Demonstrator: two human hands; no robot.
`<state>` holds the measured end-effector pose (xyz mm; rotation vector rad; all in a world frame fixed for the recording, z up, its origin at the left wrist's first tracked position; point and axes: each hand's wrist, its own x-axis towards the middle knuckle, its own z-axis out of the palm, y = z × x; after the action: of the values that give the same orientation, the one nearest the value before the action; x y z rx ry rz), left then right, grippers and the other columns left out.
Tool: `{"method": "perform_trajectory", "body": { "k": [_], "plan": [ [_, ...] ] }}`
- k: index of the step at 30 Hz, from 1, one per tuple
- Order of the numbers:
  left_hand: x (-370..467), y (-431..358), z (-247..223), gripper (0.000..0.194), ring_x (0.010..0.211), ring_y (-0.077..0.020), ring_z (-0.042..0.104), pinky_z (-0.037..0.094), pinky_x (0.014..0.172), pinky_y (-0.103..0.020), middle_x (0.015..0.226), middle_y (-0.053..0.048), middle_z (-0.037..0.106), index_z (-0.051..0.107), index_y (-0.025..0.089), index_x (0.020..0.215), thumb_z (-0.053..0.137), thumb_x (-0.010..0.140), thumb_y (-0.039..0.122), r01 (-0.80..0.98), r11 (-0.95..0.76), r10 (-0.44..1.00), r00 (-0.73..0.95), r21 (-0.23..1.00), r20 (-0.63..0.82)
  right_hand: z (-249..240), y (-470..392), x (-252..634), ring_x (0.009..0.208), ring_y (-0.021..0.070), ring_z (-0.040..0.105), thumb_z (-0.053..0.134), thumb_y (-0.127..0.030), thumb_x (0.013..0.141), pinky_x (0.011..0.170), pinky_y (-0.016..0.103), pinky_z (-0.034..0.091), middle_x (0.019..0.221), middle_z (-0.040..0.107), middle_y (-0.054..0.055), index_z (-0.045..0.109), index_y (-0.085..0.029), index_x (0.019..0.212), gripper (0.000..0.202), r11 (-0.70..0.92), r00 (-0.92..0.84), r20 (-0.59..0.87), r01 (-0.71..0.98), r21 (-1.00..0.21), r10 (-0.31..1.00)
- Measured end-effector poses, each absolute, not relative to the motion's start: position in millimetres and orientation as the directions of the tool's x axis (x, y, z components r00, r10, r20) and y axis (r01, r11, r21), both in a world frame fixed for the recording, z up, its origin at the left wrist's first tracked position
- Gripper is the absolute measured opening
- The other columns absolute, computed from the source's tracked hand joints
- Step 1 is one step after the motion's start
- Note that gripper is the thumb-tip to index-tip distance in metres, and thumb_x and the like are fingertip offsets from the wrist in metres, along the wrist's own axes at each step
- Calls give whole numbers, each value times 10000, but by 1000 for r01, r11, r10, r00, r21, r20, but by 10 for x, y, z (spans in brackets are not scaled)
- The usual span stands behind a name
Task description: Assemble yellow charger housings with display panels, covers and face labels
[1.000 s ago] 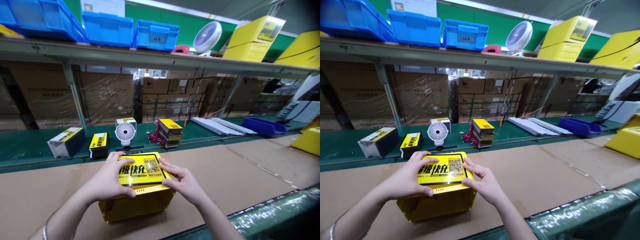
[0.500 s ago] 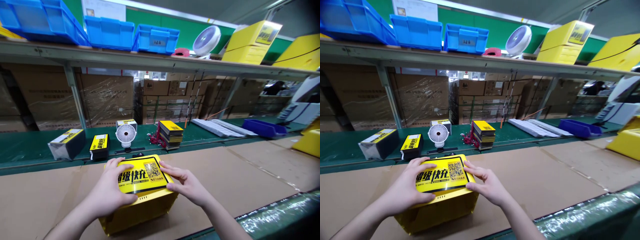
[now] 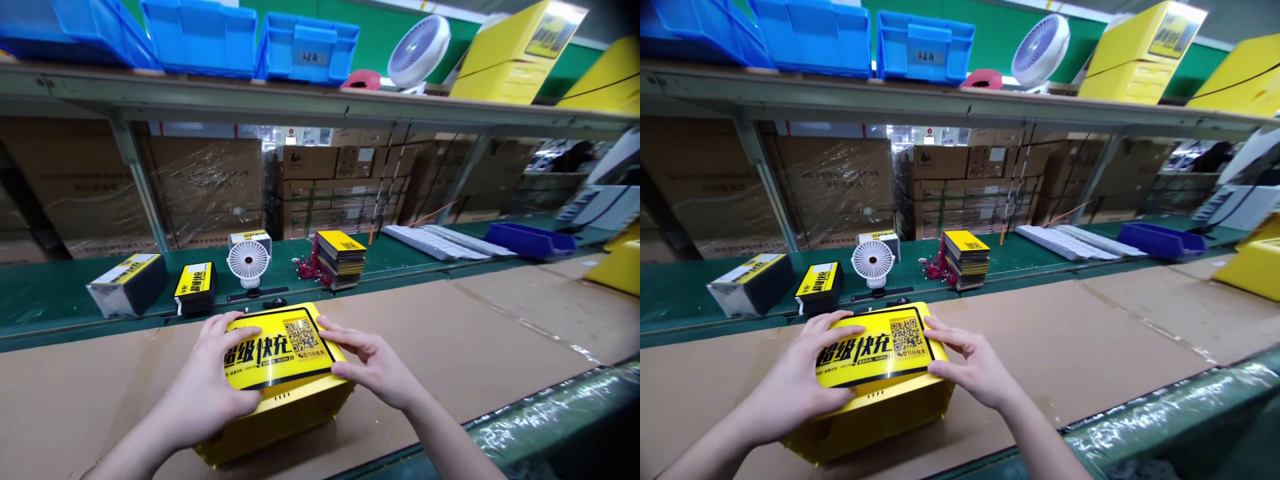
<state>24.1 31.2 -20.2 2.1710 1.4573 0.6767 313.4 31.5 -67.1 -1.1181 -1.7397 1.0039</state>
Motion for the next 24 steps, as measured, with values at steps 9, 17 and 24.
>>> {"method": "perform_trajectory", "body": {
  "k": [9,17,24],
  "plan": [
    [280,360,-173,635,1284,-220,287,280,1091,-412,1379,19,310,511,349,1172,715,574,413,737,-321,943,304,595,132,-731,359,3103,1293,244,361,754,-336,658,1116,458,238,1348,465,38,632,-294,1102,463,244,-218,203,183,-952,955],
    [239,400,-200,868,1338,-276,194,281,1079,-470,1440,0,281,478,371,1243,735,457,637,767,-396,910,403,506,100,-565,372,3141,1314,263,315,774,-353,620,1114,513,198,1356,444,29,617,-295,1107,516,235,-321,144,266,-935,936],
    [135,428,-233,873,1377,-255,113,-9,1098,-561,1494,-5,173,231,350,1386,480,651,751,787,-510,850,522,348,66,-335,483,3135,1351,261,233,800,-372,565,1109,447,233,1471,264,10,462,-307,1285,798,216,-375,33,458,-862,926]
  ]
}}
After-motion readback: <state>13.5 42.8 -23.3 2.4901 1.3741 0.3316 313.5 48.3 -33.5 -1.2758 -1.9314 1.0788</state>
